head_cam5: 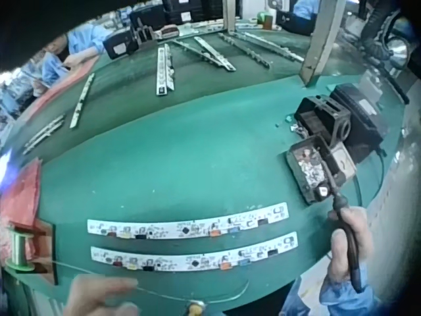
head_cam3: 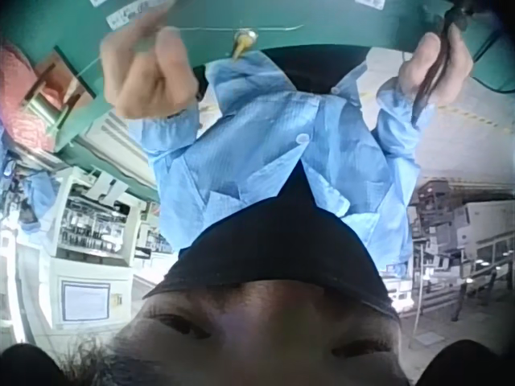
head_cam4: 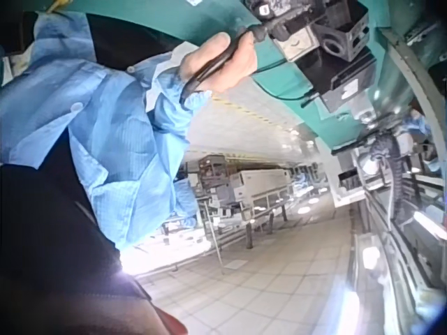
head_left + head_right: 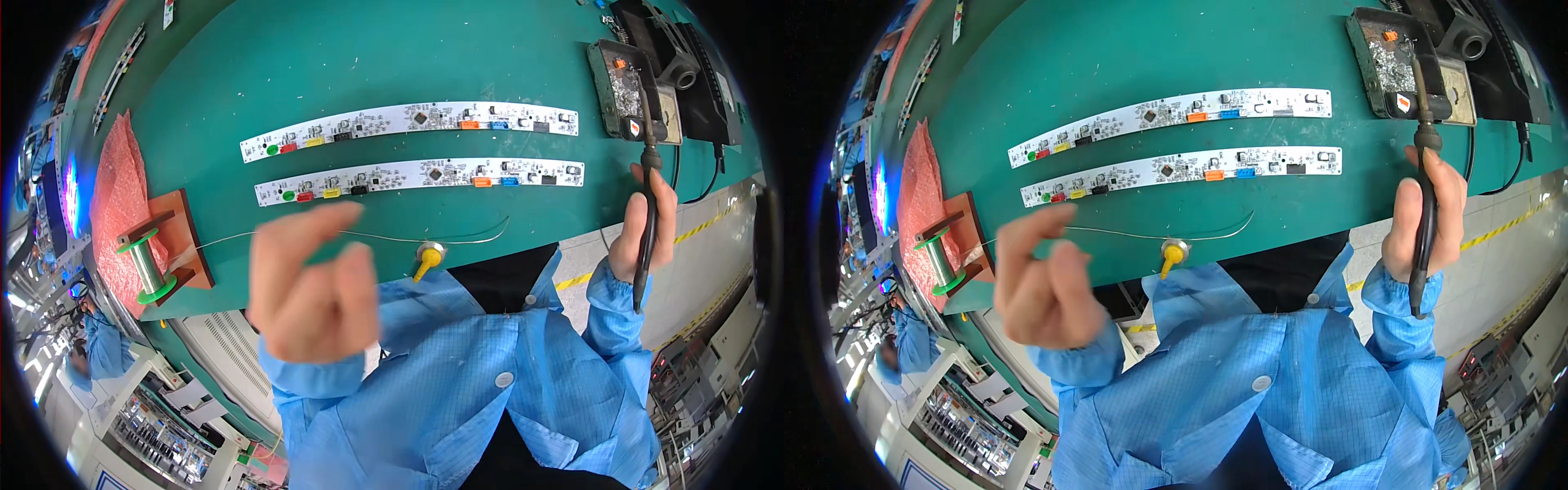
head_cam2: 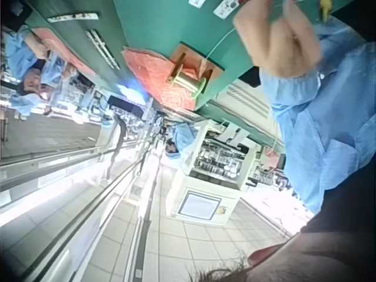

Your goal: Soldering electronic components onto LED strips at a manual assembly station.

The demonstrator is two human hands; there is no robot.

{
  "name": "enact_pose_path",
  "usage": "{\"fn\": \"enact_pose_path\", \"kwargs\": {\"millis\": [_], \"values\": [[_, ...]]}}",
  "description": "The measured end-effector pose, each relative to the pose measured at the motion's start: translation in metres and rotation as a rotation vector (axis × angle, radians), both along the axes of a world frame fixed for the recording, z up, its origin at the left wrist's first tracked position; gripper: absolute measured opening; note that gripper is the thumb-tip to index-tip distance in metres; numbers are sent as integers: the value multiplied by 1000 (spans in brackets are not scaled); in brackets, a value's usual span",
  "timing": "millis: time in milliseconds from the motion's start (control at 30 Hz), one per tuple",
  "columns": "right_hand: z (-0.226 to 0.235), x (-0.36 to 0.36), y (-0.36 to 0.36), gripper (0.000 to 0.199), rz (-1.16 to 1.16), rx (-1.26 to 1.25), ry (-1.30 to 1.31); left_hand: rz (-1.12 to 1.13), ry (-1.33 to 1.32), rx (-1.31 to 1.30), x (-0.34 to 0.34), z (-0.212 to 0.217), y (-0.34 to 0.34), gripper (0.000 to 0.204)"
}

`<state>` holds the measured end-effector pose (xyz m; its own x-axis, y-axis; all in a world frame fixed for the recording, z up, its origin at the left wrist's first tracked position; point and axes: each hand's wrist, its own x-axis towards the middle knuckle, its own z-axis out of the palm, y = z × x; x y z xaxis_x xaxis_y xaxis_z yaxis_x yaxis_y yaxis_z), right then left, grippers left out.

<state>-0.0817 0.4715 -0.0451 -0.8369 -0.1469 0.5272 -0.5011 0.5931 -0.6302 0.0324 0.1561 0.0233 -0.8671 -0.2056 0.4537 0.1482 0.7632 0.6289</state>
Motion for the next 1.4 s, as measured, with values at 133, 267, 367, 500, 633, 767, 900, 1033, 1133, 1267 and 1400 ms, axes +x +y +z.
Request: {"fn": "enact_pose_path", "kwargs": {"millis": [133, 267, 367, 500, 633, 767, 900, 1033, 1133, 1267, 1400], "values": [[5, 4, -7, 36, -24, -85, -56, 86, -8, -41, 1, -10, -18, 12], [9, 12, -22, 39, 115, -180, -26, -87, -13, -107, -3, -17, -6, 27], [12, 15, -36, 42, 193, -188, 29, -265, -28, -114, -10, -29, 24, 26], [23, 18, -49, 45, 329, -163, 4, -374, -70, -108, -19, -44, 47, 25], [38, 17, -59, 38, 368, -110, 5, -353, -71, 69, -19, -36, 48, 22], [53, 13, -71, 30, 441, -74, 81, -228, 20, 175, -27, -20, 24, 25], [62, 15, -91, 13, 448, 3, 107, -225, -52, 150, -53, -26, 0, 18], [63, 17, -106, 15, 418, 92, 153, -239, 55, 77, -70, -39, -1, 14], [63, 17, -112, 18, 411, 124, 168, -221, 4, 50, -69, -42, -3, 13], [65, 18, -114, 21, 426, 169, 147, -194, 16, 27, -69, -47, -4, 12], [64, 15, -116, 21, 442, 193, 147, -198, 2, 27, -70, -50, -4, 11]]}}
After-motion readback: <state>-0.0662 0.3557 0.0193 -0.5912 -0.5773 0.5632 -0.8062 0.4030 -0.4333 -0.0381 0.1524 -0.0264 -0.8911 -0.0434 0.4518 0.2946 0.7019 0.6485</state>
